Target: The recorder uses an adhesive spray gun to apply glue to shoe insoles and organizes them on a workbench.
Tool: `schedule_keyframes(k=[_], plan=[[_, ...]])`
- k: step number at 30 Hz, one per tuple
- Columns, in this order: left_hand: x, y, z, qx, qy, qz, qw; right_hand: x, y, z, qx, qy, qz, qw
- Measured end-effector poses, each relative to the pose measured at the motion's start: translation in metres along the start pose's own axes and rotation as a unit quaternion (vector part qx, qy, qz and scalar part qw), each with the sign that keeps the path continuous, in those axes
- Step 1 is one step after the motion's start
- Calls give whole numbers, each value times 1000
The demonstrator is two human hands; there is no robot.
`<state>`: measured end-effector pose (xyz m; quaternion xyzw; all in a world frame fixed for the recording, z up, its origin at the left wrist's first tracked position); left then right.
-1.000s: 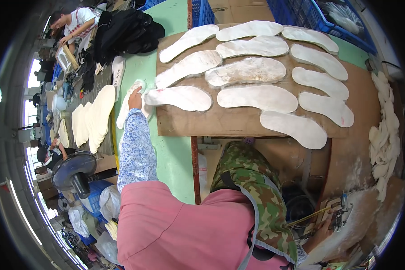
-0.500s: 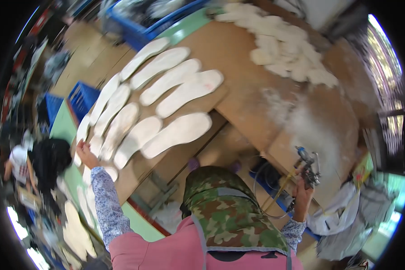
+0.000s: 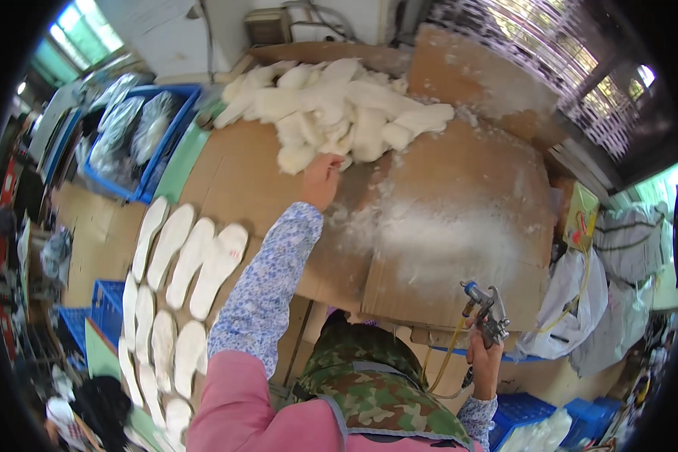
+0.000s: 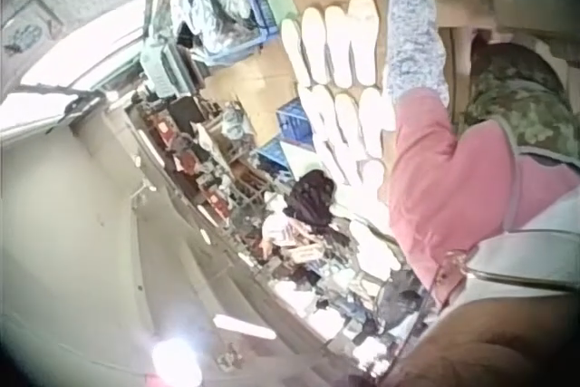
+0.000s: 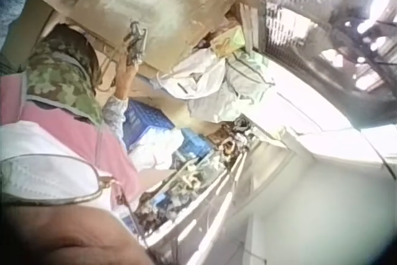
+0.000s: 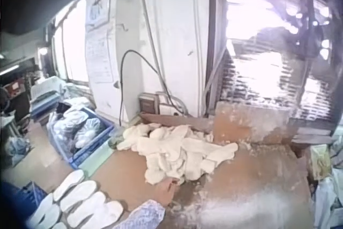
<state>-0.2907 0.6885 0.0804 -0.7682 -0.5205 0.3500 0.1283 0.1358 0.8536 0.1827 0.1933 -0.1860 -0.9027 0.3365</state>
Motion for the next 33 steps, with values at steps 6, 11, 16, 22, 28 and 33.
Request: schedule_keyframes(k=[6, 11, 16, 22, 28, 33], plan=[[90, -109, 18, 136, -89, 109, 981, 9, 10, 3, 35, -67, -99, 992], [153, -144, 12, 212, -232, 294, 902, 13, 10, 8, 73, -96, -135, 983], [177, -163, 5, 147, -417, 519, 732, 9, 19, -3, 76, -132, -164, 975], [137, -296, -15, -6, 326, 544, 773, -16, 15, -25, 49, -132, -161, 977], [153, -288, -106, 89, 207, 469, 854, -38, 16, -19, 36, -124, -168, 977], [157, -274, -160, 17, 238, 421, 875, -71, 19, -31, 9, -161, -162, 974]])
Point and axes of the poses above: each hand's wrist, its own y-axis away from the middle knuckle, its own x-axis out of the palm, z = x × y, the point moved 1 cm from there along -y, towards the middle knuckle, and after that the axes turned 11 degrees about x, right-handed, at the moved point
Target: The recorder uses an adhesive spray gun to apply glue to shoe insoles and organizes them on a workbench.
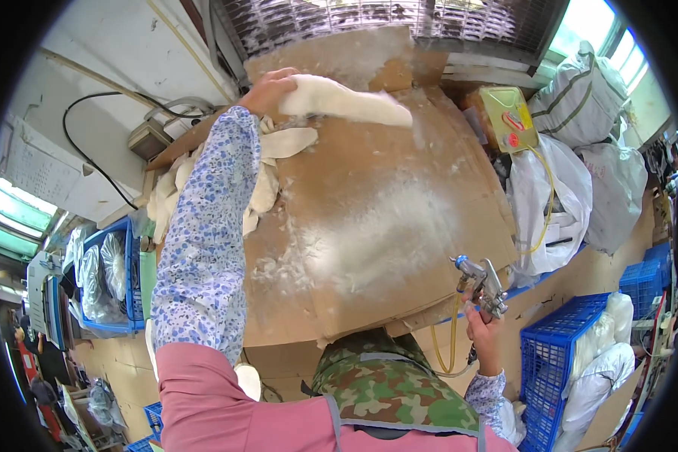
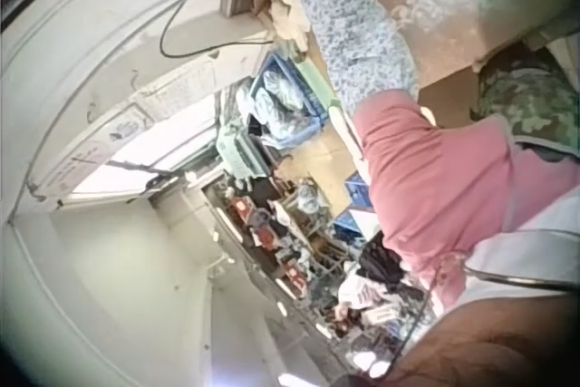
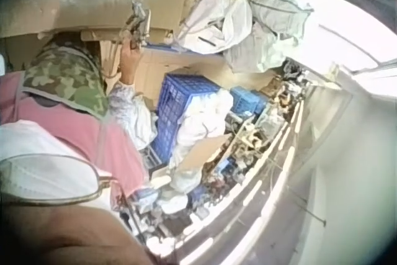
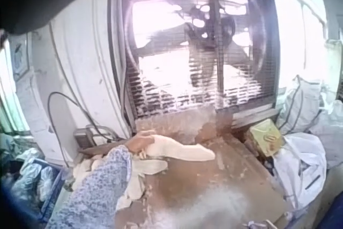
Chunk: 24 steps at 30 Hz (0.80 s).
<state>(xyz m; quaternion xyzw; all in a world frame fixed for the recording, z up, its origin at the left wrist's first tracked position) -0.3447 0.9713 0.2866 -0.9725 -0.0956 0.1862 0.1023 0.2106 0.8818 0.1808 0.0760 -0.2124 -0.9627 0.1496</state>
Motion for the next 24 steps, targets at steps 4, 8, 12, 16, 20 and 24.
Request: schedule_keyframes(k=[4, 8, 12, 16, 20, 24], plan=[[33, 9, -32, 40, -77, 26, 996, -22, -3, 1, -14, -2, 15, 1000], [99, 26, -57, 218, -364, 82, 902, -34, -9, -4, -14, 8, 11, 1000], [175, 96, -37, 274, -550, 130, 778, -41, -9, -9, 4, 5, 23, 1000], [230, 197, 6, 261, -542, 193, 775, -39, -14, -16, -32, 49, 38, 998], [245, 281, 22, 204, -513, 231, 801, -22, -9, -6, 23, 34, 58, 997], [248, 324, 26, 120, -512, 208, 824, -4, -14, -9, -17, 28, 103, 994]])
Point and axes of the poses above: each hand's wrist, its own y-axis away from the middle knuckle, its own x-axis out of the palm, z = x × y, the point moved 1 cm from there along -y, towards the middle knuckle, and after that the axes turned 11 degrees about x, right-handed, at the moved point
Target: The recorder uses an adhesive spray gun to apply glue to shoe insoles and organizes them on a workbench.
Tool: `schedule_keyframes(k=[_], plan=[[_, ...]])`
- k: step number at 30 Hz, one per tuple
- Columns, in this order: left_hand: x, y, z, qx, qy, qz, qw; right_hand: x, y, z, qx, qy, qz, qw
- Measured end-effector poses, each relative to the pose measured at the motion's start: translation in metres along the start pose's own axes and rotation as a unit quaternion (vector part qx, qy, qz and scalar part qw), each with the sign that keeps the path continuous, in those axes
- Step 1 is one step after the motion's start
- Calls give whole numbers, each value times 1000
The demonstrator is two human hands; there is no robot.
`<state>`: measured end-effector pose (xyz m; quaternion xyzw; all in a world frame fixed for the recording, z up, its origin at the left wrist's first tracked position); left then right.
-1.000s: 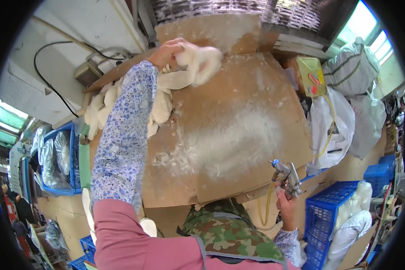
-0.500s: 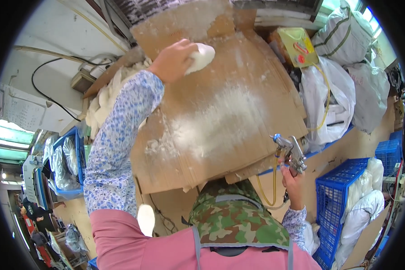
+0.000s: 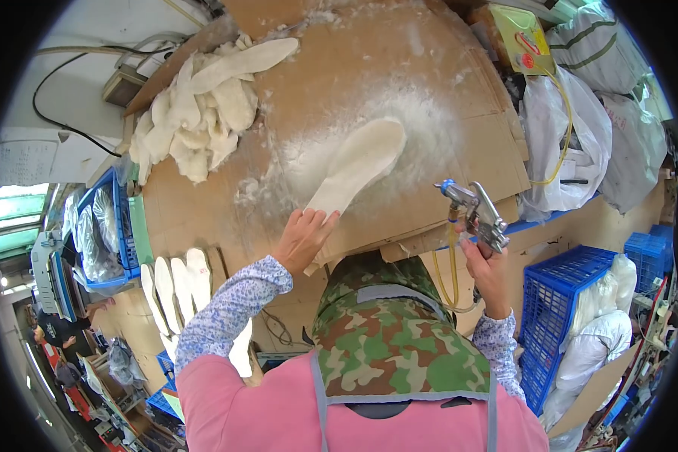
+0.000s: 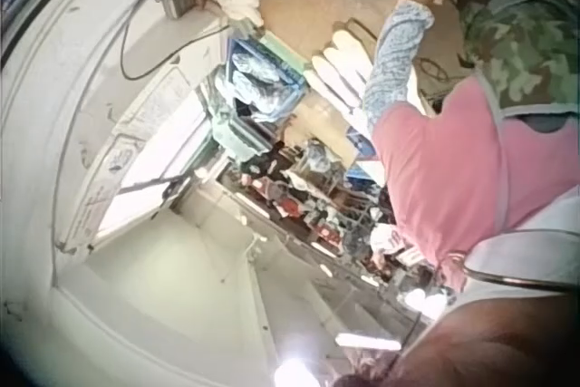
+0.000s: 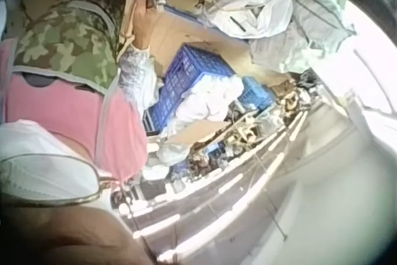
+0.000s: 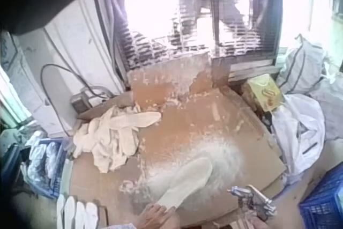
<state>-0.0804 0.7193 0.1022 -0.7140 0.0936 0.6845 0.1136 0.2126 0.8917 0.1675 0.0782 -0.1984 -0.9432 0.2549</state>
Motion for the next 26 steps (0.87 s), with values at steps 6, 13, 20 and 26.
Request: schedule_keyframes(k=[6, 13, 20, 26], plan=[[-20, 2, -29, -125, 75, -58, 988, 14, -24, -5, -26, 119, 68, 990], [25, -123, 17, -217, 131, -316, 914, 44, -49, 21, -14, 185, 34, 982], [76, -152, 4, -312, 137, -214, 915, 45, -80, 34, -22, 227, 43, 973], [72, -156, 3, -314, 153, -218, 911, 43, -109, 31, -74, 289, 68, 952]])
Point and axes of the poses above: each hand's wrist, its own y-axis away from the middle knuckle, its own x-axis out of the palm, z = x × y, the point moved 1 cm from there along -y, towards the middle knuckle, and after that the axes turned 11 degrees about x, right-handed, at the moved point
